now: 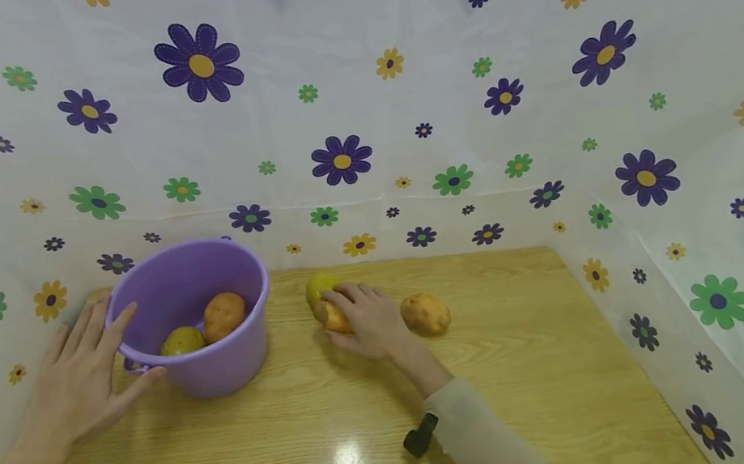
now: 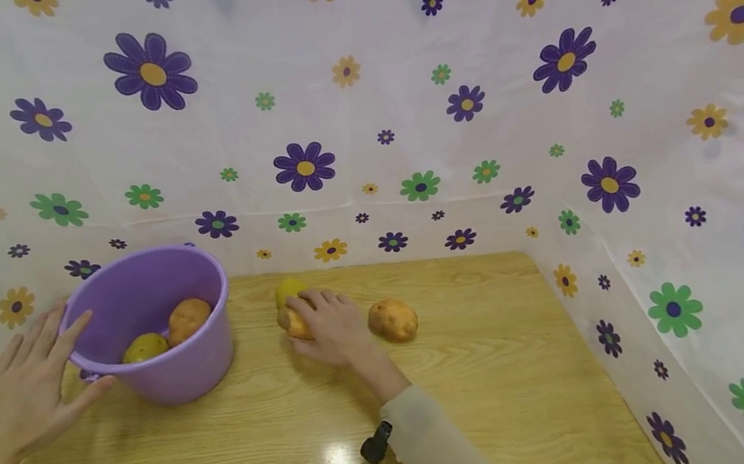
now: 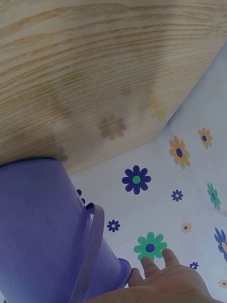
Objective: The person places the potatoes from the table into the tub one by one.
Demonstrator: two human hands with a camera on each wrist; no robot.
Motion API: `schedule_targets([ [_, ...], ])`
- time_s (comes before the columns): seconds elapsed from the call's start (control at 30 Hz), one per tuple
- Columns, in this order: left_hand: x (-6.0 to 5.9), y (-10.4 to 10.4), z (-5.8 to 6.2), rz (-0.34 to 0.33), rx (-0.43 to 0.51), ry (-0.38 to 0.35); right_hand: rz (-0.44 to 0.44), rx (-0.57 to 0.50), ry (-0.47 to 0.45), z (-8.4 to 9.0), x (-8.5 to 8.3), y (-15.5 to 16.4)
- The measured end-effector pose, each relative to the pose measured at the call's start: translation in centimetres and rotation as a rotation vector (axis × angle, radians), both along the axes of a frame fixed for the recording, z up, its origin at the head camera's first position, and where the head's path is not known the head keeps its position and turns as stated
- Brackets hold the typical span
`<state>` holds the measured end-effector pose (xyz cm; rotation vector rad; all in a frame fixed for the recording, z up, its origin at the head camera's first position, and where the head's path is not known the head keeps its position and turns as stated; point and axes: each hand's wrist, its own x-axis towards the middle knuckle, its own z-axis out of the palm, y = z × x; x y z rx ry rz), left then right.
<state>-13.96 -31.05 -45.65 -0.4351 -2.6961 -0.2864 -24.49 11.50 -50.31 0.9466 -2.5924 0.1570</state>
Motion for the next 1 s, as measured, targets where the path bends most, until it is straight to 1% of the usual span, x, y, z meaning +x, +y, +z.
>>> schedule_targets([
  [0.27,-0.1,-0.2,0.0,0.003,-0.006,-0.012,-0.007,-0.047,-0.008,0.6,-0.2,-0.6],
  [0.5,-0.1,-0.1,0.0,0.004,-0.007,-0.002,-0.005,-0.061,0.016,1.4,-0.3,-1.4],
  [0.6,-0.1,-0.1,0.0,0.001,-0.005,0.002,-0.006,-0.076,0.010,1.7,-0.4,-1.7],
  [0.73,-0.1,-0.1,0.0,-0.005,-0.001,0.007,0.008,-0.121,0.009,2.1,-0.6,-1.9],
  [1.0,-0.2,-0.2,-0.2,-0.002,0.008,0.017,0.051,-0.218,0.050,2.6,-0.8,-2.3],
])
